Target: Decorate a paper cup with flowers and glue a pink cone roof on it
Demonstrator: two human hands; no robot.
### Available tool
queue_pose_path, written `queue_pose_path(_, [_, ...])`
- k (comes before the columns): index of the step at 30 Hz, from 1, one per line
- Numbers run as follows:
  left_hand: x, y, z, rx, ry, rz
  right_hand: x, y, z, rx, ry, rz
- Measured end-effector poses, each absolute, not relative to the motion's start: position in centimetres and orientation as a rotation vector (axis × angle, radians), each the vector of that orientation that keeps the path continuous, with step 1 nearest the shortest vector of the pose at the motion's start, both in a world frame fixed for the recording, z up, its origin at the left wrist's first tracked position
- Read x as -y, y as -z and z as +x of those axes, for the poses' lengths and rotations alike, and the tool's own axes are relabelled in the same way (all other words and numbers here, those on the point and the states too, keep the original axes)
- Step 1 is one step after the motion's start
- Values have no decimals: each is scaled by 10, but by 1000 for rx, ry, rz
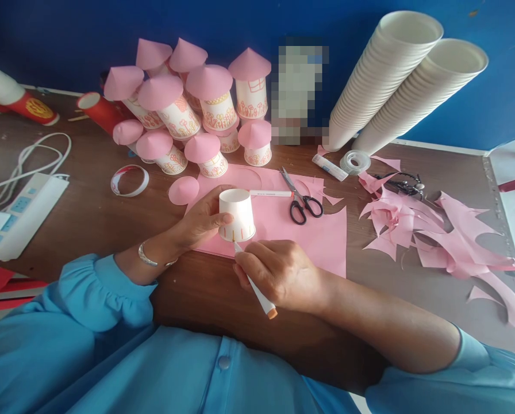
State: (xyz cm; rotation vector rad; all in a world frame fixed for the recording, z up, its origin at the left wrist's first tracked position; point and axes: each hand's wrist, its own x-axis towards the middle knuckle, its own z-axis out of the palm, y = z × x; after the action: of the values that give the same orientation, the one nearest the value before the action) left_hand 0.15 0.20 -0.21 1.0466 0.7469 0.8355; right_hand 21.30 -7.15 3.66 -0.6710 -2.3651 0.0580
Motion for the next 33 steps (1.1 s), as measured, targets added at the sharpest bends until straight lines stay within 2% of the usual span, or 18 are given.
queue_pose_path(12, [-3,-12,-4,-596,-785,703,70,-41,215,2288,-49,-486])
queue_pose_path(33, [-5,-11,-4,-610,-776,819,65,-40,219,2266,54,-617])
